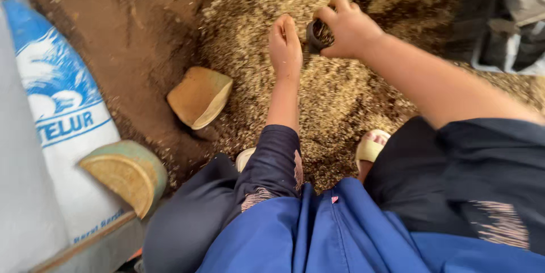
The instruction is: The person scoops a granular material from a large pile into small black pouches using a plastic scoop, then places the filled pouches into a nearby crate. The person repeats this process continuously.
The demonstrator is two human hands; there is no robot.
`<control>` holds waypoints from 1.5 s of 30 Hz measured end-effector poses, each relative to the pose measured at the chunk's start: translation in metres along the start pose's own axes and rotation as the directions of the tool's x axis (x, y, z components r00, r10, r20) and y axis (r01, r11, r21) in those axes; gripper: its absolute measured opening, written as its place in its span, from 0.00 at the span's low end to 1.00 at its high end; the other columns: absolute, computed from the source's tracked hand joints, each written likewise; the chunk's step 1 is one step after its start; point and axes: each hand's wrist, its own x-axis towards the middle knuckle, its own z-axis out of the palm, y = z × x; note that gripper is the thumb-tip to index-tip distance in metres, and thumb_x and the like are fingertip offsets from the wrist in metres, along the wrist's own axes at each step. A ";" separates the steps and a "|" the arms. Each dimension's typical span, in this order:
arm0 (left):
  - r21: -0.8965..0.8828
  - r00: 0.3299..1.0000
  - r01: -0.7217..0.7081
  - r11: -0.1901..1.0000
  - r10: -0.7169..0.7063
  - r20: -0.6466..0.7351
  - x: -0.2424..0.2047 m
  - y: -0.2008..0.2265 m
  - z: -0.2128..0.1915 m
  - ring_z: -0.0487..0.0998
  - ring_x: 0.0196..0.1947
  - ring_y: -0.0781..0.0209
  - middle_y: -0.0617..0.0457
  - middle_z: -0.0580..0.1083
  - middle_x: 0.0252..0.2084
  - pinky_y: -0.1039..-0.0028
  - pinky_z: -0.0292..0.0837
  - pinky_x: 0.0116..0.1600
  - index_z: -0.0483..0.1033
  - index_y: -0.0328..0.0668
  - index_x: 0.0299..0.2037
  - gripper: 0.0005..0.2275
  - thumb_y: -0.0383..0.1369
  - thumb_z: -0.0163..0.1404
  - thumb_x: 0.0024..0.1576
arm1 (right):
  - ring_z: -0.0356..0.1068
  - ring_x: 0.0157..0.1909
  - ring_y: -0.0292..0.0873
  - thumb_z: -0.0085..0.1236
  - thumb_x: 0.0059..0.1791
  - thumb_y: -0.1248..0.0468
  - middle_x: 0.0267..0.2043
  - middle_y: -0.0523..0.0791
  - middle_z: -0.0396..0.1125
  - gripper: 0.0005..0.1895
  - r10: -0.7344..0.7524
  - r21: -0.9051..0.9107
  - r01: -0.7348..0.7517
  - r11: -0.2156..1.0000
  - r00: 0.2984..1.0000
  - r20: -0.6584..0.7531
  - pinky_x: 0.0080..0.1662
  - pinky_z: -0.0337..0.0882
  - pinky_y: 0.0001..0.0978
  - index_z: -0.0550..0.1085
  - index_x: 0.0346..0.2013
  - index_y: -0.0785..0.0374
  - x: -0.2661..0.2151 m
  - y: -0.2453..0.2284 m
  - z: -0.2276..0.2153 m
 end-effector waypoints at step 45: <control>0.257 0.602 -0.288 0.923 -0.034 0.798 -0.118 0.002 0.206 0.79 0.41 0.65 0.54 0.79 0.42 0.73 0.76 0.49 0.78 0.42 0.50 0.16 0.42 0.42 0.67 | 0.60 0.66 0.59 0.77 0.33 0.46 0.70 0.58 0.55 0.55 0.929 0.131 -0.919 0.371 0.364 -0.071 0.67 0.37 0.67 0.62 0.71 0.52 -0.359 0.434 0.306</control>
